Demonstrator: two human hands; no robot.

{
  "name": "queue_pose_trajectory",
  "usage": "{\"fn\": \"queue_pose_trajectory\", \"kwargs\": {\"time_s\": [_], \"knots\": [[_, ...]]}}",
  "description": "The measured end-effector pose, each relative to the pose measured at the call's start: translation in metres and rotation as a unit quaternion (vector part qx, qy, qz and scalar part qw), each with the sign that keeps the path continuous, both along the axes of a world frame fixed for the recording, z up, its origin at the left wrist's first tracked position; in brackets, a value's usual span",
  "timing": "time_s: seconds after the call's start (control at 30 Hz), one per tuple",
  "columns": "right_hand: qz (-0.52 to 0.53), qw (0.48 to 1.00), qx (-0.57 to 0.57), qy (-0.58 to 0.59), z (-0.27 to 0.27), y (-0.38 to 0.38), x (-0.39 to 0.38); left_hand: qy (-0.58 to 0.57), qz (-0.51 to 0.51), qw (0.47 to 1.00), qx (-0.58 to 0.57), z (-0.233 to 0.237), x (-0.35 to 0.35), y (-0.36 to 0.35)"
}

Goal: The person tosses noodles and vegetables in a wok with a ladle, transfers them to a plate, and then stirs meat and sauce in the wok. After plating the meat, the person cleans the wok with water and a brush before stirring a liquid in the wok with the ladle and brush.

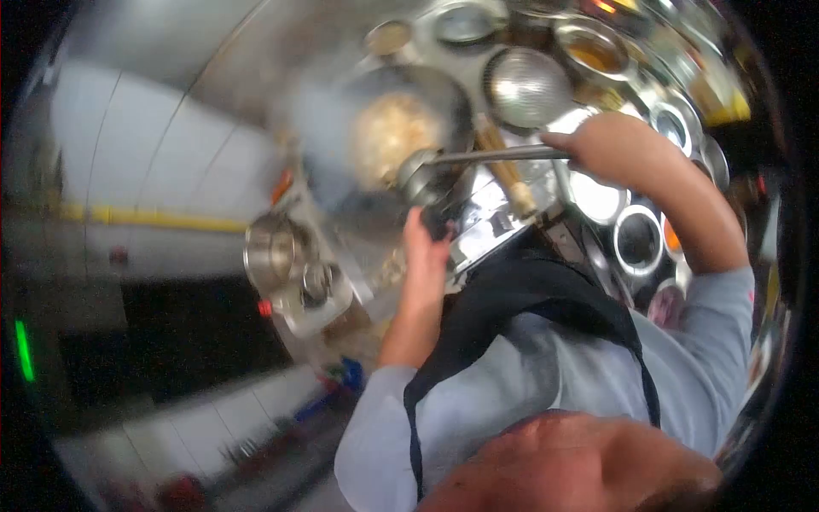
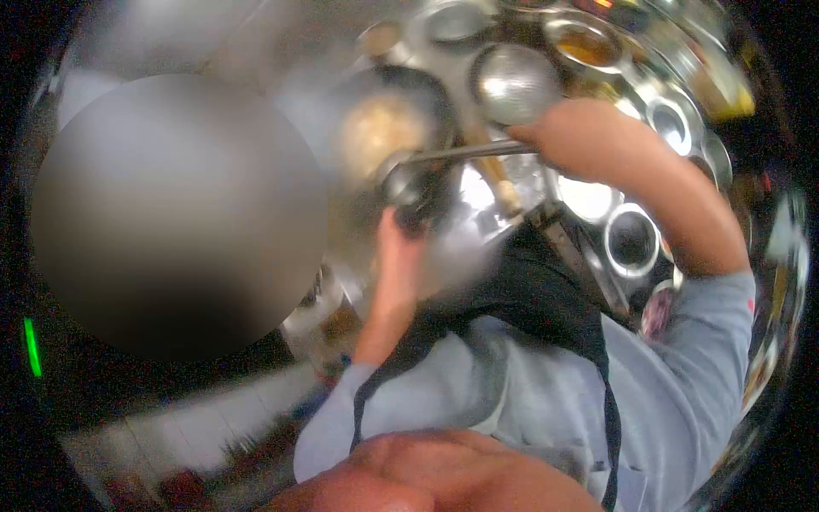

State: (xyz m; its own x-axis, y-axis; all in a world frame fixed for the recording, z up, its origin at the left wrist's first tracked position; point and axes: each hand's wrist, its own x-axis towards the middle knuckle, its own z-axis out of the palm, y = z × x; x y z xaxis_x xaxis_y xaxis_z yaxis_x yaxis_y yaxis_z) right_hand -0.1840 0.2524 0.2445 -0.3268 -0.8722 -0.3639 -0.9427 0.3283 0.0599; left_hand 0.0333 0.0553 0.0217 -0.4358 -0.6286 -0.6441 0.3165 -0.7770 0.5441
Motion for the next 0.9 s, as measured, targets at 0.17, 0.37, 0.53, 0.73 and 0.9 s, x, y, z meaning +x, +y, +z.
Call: {"fn": "queue_pose_trajectory", "kwargs": {"time_s": [0.17,0.37,0.53,0.73,0.9], "knots": [[-0.004,0.999,-0.028,0.016,-0.082,-0.054,-0.011,-0.004,0.036,0.999,0.014,-0.005,-0.028,-0.027],[-0.075,0.978,-0.159,-0.108,-0.12,-0.019,-0.021,-0.013,0.012,0.994,-0.107,-0.079,0.033,0.059],[-0.077,0.978,-0.069,-0.18,-0.046,0.012,-0.026,0.01,0.029,0.996,-0.078,0.024,0.019,0.037],[-0.013,0.988,-0.084,-0.127,-0.104,-0.041,-0.013,-0.013,0.036,0.999,0.018,0.005,-0.009,-0.001],[-0.103,0.978,-0.136,-0.124,-0.141,-0.035,0.0,-0.017,0.032,0.99,-0.136,-0.052,0.034,0.061]]}}
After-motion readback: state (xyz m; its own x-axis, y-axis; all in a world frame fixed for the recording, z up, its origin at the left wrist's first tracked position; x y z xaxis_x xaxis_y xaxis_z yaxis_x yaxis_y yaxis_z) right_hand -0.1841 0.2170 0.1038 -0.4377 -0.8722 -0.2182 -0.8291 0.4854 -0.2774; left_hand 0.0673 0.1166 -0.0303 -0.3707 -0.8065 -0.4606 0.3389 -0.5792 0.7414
